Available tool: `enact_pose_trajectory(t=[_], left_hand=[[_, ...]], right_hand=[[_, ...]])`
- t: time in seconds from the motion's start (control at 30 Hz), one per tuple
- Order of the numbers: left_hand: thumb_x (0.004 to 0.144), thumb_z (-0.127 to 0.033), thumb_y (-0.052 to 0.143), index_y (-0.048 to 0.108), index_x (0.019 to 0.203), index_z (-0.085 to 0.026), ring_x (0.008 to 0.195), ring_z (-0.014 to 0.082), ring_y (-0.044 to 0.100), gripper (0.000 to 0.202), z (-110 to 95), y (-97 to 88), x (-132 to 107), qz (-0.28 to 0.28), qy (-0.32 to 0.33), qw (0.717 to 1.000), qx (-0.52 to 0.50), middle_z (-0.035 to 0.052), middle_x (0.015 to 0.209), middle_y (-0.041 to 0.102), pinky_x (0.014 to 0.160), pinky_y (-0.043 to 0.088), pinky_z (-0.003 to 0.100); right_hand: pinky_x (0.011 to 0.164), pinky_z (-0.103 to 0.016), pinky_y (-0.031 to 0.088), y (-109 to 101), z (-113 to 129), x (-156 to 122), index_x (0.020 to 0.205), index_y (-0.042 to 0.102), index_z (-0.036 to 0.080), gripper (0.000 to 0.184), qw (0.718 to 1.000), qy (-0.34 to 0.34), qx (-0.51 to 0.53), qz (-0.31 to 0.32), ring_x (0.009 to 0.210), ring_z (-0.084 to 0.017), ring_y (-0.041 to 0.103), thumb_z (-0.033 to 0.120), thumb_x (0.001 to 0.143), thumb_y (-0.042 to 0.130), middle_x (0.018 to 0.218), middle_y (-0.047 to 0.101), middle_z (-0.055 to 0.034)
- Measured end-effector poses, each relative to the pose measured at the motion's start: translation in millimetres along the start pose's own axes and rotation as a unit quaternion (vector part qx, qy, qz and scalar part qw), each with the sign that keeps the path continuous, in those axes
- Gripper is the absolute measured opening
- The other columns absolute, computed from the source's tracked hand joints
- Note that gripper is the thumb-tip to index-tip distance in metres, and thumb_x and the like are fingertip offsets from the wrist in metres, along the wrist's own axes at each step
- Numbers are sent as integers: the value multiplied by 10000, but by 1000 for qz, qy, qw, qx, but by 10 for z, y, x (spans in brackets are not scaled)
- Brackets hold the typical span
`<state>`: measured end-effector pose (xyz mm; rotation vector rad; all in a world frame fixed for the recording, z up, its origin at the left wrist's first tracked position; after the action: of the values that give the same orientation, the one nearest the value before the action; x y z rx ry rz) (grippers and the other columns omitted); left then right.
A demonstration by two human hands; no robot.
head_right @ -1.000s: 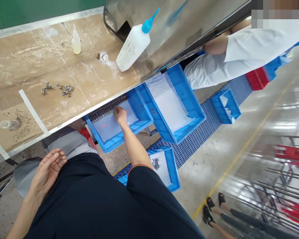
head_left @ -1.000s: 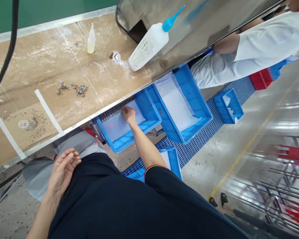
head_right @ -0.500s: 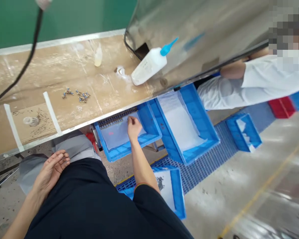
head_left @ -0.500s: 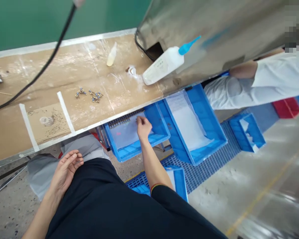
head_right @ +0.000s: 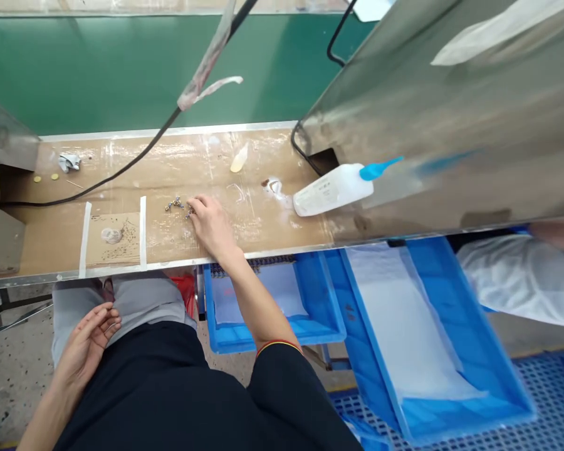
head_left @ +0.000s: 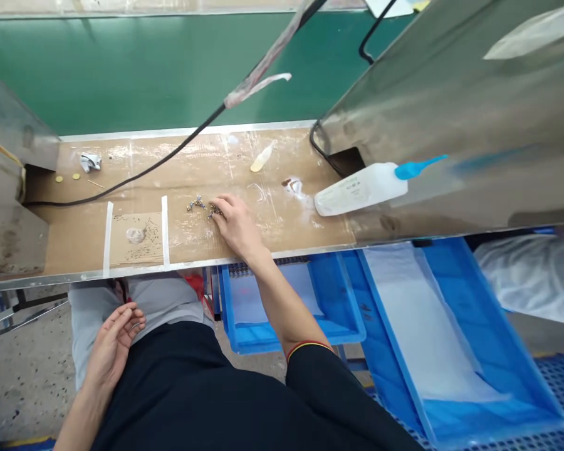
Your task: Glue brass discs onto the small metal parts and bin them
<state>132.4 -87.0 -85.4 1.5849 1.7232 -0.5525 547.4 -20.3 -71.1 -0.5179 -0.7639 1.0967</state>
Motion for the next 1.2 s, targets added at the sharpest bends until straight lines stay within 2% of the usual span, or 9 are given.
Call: enact_pose_trajectory(t=[0.23, 0.33, 0.43, 0.53, 0.7, 0.87, 0.97, 1.1, 1.2], left_hand=[[768, -174, 1021, 885, 1083, -112, 839, 223, 866, 348, -11, -110, -116, -69, 14, 997, -25, 132, 965, 877, 790, 776, 293], [822, -153, 970, 886, 1074, -111, 830, 213, 866, 269, -69, -190, -190, -93, 37, 995, -30, 136, 965, 878, 802, 769, 285], [815, -166, 988, 892, 1072, -98, 813, 220, 860, 283, -187, -286, -278, -105, 67, 992, -27, 154, 967, 877, 776, 760, 288], [792, -248, 1048, 898, 1072, -106, 851, 238, 860, 348, -374, -479, -370, -120, 112, 986, -16, 162, 972, 876, 784, 758, 307], [723, -423, 1119, 888, 1025, -128, 853, 246, 844, 481, -731, -1038, -518, -182, 215, 960, 2, 150, 940, 867, 786, 731, 322], [749, -478, 1073, 860, 1013, -100, 773, 248, 815, 508, -1482, -1636, -434, -218, 351, 910, 27, 178, 924, 861, 790, 690, 379], [869, -441, 961, 837, 1053, -113, 805, 219, 794, 397, -2208, -1914, -256, -233, 446, 862, 67, 122, 908, 849, 838, 656, 359], [921, -263, 868, 864, 1112, -91, 843, 226, 790, 258, -3028, -1958, 163, -199, 504, 822, 177, 115, 923, 854, 867, 602, 355], [919, -154, 837, 889, 1039, -109, 916, 262, 803, 138, -3331, -1797, 565, -142, 508, 807, 265, 142, 1004, 875, 918, 578, 376]], right_hand=[[1263, -561, 592, -92, -106, 155, 1424, 811, 286, 397, 993, -72, 47, 75, 1394, -315, 718, 162, 1111, 601, 1490, 800, -100], [1219, -559, 595, -84, -8, 268, 1393, 824, 270, 326, 991, -108, 31, 67, 1353, -333, 720, 226, 1159, 602, 1471, 821, -107], [1145, -523, 592, 37, 191, 435, 1286, 853, 252, 282, 974, -192, -19, 122, 1276, -337, 717, 197, 1156, 608, 1401, 852, -115], [1003, -477, 564, 163, 367, 605, 1104, 864, 246, 229, 940, -263, -107, 188, 1144, -335, 710, 117, 1085, 676, 1256, 879, -127], [871, -436, 523, 233, 443, 744, 912, 787, 239, 218, 883, -335, -186, 269, 1009, -313, 718, 34, 940, 716, 1008, 837, -127], [821, -443, 577, 288, 291, 868, 846, 791, 296, 292, 880, -332, -123, 316, 932, -309, 775, 268, 1056, 591, 926, 832, -91], [876, -482, 646, 253, 219, 841, 1023, 872, 361, 314, 928, -276, -49, 245, 1046, -341, 848, 515, 1063, 602, 1118, 899, -65], [817, -565, 682, 145, 274, 338, 1086, 888, 423, 387, 989, -106, -16, 97, 1063, -417, 879, 725, 975, 672, 1232, 900, -81], [823, -700, 702, 173, 448, -221, 1070, 904, 525, 366, 1000, -4, -12, 11, 1112, -530, 860, 789, 887, 729, 1176, 890, -120]])
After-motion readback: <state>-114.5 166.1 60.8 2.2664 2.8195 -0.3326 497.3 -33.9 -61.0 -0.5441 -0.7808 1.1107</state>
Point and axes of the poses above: each hand's wrist, its own x-axis towards the middle knuckle, its own y-axis out of the palm, z = x × y, the point moved 2 cm from there along x, towards the middle knuckle
